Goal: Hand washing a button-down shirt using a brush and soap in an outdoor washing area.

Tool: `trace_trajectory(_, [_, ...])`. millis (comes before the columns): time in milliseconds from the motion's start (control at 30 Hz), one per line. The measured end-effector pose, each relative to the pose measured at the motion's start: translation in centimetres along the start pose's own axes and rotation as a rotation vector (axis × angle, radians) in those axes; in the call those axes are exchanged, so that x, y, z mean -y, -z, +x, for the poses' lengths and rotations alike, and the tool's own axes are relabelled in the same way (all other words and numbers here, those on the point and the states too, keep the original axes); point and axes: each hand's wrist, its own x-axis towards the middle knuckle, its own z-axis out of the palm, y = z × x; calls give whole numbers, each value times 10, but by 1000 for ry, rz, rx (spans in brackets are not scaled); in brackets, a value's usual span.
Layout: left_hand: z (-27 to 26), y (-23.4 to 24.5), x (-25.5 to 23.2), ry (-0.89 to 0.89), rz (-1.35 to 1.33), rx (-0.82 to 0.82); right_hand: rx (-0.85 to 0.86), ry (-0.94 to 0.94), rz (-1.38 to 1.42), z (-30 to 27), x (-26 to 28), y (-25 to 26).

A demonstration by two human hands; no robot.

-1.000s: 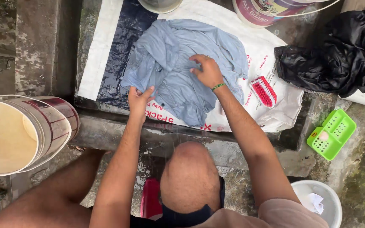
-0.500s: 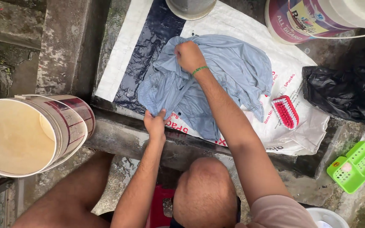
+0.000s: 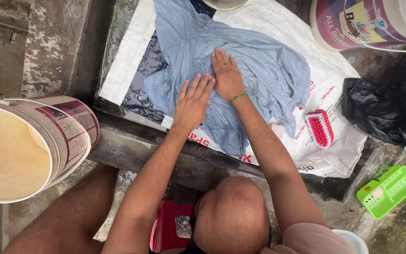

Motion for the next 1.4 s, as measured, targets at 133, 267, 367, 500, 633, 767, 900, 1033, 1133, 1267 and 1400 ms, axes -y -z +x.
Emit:
trace_trajectory(133, [56, -14, 47, 34, 245, 323, 191, 120, -299, -21, 0, 5])
trace_trajectory(267, [83, 7, 52, 263, 318, 635, 245, 289, -547, -43, -41, -1])
trace_trajectory(367, [86, -4, 72, 287, 327, 674, 179, 376, -751, -56, -69, -5])
trace_trajectory(500, [79, -2, 77, 225, 364, 594, 282, 66, -315, -37, -42, 18])
trace_trajectory(633, [77, 35, 72, 297, 461, 689, 281, 16, -393, -63, -50, 26])
trace_trajectory(767, [66, 37, 85, 240, 472, 637, 207, 39, -344, -119, -68, 72])
trace_trajectory(900, [34, 24, 70, -29, 134, 134, 103, -188, -194, -163, -102, 90])
trace_trajectory(1033, [29, 26, 86, -309, 226, 267, 139, -41, -366, -151, -101, 110])
trace_trajectory(1133, [21, 32, 101, -264, 263, 252, 190, 20, -365, -148, -79, 123])
trace_trajectory(1267, [21, 70, 86, -357, 370, 243, 151, 141, -461, -155, -91, 124])
trace_trajectory(1400, [1, 94, 83, -352, 416, 247, 183, 42, -575, -186, -128, 135])
